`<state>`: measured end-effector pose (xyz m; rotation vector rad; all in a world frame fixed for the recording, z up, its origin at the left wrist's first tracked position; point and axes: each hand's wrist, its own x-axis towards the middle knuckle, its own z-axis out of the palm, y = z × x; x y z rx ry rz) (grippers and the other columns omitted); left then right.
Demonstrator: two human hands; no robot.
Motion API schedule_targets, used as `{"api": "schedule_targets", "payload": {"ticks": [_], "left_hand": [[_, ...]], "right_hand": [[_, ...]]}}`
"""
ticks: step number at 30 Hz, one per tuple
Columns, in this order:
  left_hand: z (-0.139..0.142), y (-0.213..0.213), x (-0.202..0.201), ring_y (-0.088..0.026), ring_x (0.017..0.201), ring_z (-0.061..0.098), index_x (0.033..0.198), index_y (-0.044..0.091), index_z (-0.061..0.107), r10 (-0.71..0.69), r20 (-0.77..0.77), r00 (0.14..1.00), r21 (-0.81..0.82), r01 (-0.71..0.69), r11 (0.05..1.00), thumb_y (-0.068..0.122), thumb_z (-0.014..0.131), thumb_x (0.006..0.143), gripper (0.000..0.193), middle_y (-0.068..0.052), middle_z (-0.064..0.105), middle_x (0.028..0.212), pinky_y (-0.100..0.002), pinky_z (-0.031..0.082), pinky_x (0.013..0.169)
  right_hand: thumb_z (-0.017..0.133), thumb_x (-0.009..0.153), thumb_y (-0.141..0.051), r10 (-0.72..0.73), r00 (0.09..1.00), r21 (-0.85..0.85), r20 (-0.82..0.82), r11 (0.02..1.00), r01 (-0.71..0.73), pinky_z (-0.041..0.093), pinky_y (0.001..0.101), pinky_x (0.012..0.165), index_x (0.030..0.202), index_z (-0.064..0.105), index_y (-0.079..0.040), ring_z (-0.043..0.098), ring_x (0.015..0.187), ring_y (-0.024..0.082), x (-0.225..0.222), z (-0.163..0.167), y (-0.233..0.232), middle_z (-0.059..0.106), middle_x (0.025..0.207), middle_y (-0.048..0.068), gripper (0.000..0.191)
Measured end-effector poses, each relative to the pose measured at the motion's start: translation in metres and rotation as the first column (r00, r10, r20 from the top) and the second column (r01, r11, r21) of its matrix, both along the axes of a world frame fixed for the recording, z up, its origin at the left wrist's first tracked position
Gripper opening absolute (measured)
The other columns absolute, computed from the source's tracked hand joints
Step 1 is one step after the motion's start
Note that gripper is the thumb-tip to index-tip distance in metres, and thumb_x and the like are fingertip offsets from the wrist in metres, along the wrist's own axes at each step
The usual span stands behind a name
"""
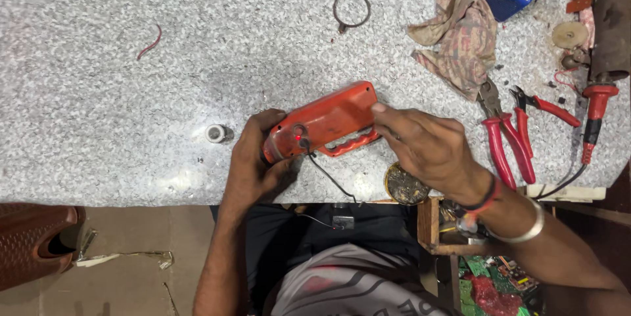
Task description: The person repairs a red handheld electronic device by stripping wires, soldering connections to a small circuit board, and reassembling the device. They use pliers, a soldering iron, and a battery pack, then test the device by pressing a button that activates a red indicator light.
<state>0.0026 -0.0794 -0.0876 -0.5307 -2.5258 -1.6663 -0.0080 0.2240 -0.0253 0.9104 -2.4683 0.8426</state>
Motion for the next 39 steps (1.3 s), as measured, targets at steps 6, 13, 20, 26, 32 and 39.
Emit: {"api": "schedule_targets", "payload": {"ticks": [6, 13, 20, 26, 32, 39], "left_hand": [[-0.005, 0.001, -0.003, -0.026, 0.118, 0.064, 0.136, 0.001, 0.049, -0.016, 0.127, 0.992, 0.065, 0.008, 0.998, 0.007, 0.085, 0.079, 0.067, -0.014, 0.061, 0.128, -0.037, 0.052, 0.101], [-0.008, 0.002, -0.001, -0.027, 0.121, 0.062, 0.140, 0.001, 0.046, -0.016, 0.176, 0.984, 0.121, -0.006, 0.993, 0.009, 0.084, 0.081, 0.070, -0.014, 0.059, 0.130, -0.037, 0.052, 0.103], [0.000, 0.006, -0.001, -0.039, 0.132, 0.058, 0.140, 0.002, 0.053, 0.044, -0.130, 0.990, -0.051, -0.051, 0.997, 0.014, 0.091, 0.077, 0.075, -0.019, 0.058, 0.138, -0.042, 0.048, 0.112], [0.002, 0.004, -0.002, -0.037, 0.129, 0.060, 0.140, 0.001, 0.054, 0.057, -0.065, 0.996, -0.025, -0.059, 0.998, 0.012, 0.089, 0.076, 0.074, -0.019, 0.059, 0.135, -0.042, 0.049, 0.109], [-0.002, 0.003, -0.003, -0.035, 0.126, 0.062, 0.141, 0.001, 0.053, 0.040, -0.043, 0.998, 0.002, -0.040, 0.999, 0.010, 0.088, 0.077, 0.074, -0.019, 0.060, 0.135, -0.041, 0.050, 0.107], [-0.003, 0.004, -0.003, -0.034, 0.124, 0.063, 0.140, 0.001, 0.054, 0.051, -0.024, 0.998, 0.003, -0.050, 0.999, 0.008, 0.090, 0.074, 0.075, -0.018, 0.060, 0.132, -0.040, 0.051, 0.105]], "right_hand": [[0.078, 0.086, -0.002, 0.075, 0.997, -0.066, 0.003, 0.995, -0.075, 0.062, 0.0417, 0.091, 0.144, 0.046, -0.011, 0.073, 0.110, 0.040, -0.005, 0.000, 0.010, 0.071, 0.120, 0.025, 0.066], [0.084, 0.092, -0.012, 0.017, 0.992, 0.049, 0.126, 0.999, -0.024, 0.062, 0.0320, 0.076, 0.149, 0.051, -0.012, 0.077, 0.092, 0.025, -0.020, 0.012, 0.008, 0.076, 0.105, 0.013, 0.067], [0.082, 0.092, -0.012, 0.040, 0.979, 0.064, 0.200, 0.996, -0.054, 0.062, 0.0305, 0.073, 0.150, 0.054, -0.012, 0.077, 0.086, 0.021, -0.030, 0.018, 0.002, 0.078, 0.100, 0.011, 0.064], [0.077, 0.090, -0.014, 0.176, 0.979, 0.018, 0.099, 0.984, -0.178, 0.063, 0.0340, 0.079, 0.151, 0.052, -0.015, 0.075, 0.096, 0.029, -0.035, 0.028, -0.002, 0.074, 0.111, 0.018, 0.066], [0.083, 0.090, -0.020, -0.177, 0.945, 0.155, 0.276, 0.978, 0.138, 0.060, 0.0350, 0.072, 0.154, 0.050, -0.014, 0.078, 0.082, 0.024, -0.031, 0.024, -0.013, 0.078, 0.099, 0.013, 0.072], [0.078, 0.094, -0.003, 0.026, 0.946, -0.039, 0.322, 0.999, -0.014, 0.064, 0.0318, 0.084, 0.154, 0.050, -0.010, 0.078, 0.098, 0.022, -0.032, 0.030, 0.001, 0.077, 0.106, 0.012, 0.067]]}}
